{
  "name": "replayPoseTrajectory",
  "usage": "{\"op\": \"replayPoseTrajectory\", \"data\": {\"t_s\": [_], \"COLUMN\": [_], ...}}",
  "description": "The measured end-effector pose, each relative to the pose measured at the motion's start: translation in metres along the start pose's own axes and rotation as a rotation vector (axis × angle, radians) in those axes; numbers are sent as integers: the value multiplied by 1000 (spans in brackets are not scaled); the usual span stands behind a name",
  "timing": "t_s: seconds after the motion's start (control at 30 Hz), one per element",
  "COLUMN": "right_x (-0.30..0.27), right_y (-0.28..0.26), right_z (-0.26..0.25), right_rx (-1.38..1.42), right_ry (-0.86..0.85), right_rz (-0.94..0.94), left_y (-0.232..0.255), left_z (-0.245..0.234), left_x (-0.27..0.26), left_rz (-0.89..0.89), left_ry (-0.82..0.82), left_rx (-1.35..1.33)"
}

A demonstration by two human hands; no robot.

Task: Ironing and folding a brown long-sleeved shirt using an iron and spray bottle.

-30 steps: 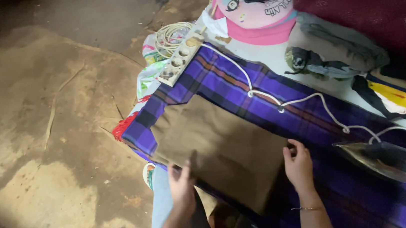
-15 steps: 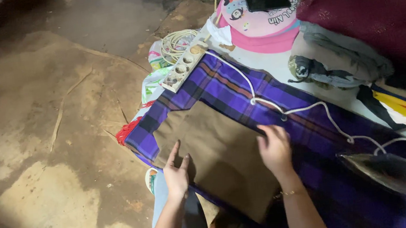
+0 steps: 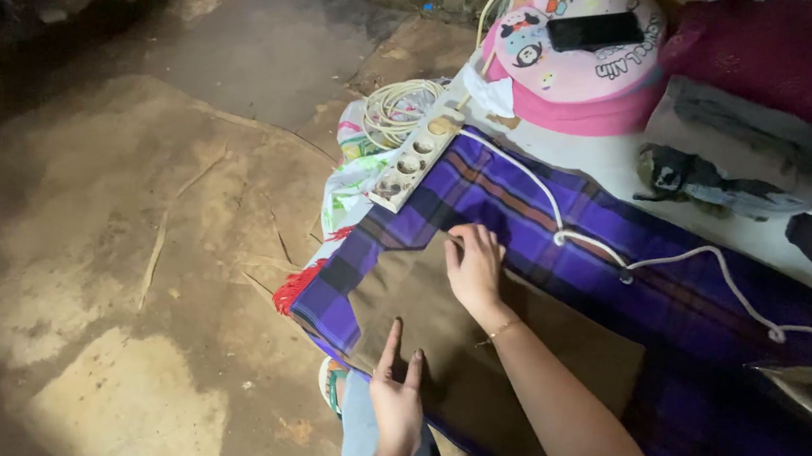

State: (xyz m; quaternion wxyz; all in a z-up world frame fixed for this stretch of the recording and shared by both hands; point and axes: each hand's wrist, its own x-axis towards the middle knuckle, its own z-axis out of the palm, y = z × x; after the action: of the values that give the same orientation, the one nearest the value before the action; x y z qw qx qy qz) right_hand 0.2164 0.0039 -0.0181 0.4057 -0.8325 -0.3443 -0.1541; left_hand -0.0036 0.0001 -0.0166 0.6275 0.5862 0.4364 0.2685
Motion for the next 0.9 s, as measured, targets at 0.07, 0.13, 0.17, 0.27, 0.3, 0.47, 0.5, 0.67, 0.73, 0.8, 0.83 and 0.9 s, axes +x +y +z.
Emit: {"op": "replayPoseTrajectory", "data": {"t_s": [0.07,0.13,0.17,0.27,0.3,0.47,0.5,0.67,0.73,0.8,0.83,0.9], "right_x": [1,5,9,23,29,37,36,8,-5,-17,-22,-30], "right_y": [12,18,18,25,29,72,81,131,137,137,135,129], "right_z": [9,13,12,15,15,-27,-44,-129,-156,-178,-189,-207], "right_rx": [233,464,271,49,17,135,47,82,53,-166,-169,-386], "right_ry": [-76,-155,-255,-420,-483,-689,-757,-869,-926,-983,-977,-968], "right_rz": [86,180,216,230,208,272,265,265,302,325,327,382], "left_y": [4,7,7,6,6,16,16,35,35,37,39,44], "left_z": [-1,-3,-5,-8,-8,-11,-10,10,27,46,49,52], "left_x": [-4,-7,-9,-3,2,-22,-28,-62,-78,-95,-105,-123], "left_rz": [-21,-49,-71,-20,54,82,151,641,786,862,867,891], "left_ry": [-6,-11,-3,5,4,2,72,43,-116,-464,-467,-845], "left_rx": [-75,-149,-101,-61,-73,-169,-129,415,590,681,677,759]}}
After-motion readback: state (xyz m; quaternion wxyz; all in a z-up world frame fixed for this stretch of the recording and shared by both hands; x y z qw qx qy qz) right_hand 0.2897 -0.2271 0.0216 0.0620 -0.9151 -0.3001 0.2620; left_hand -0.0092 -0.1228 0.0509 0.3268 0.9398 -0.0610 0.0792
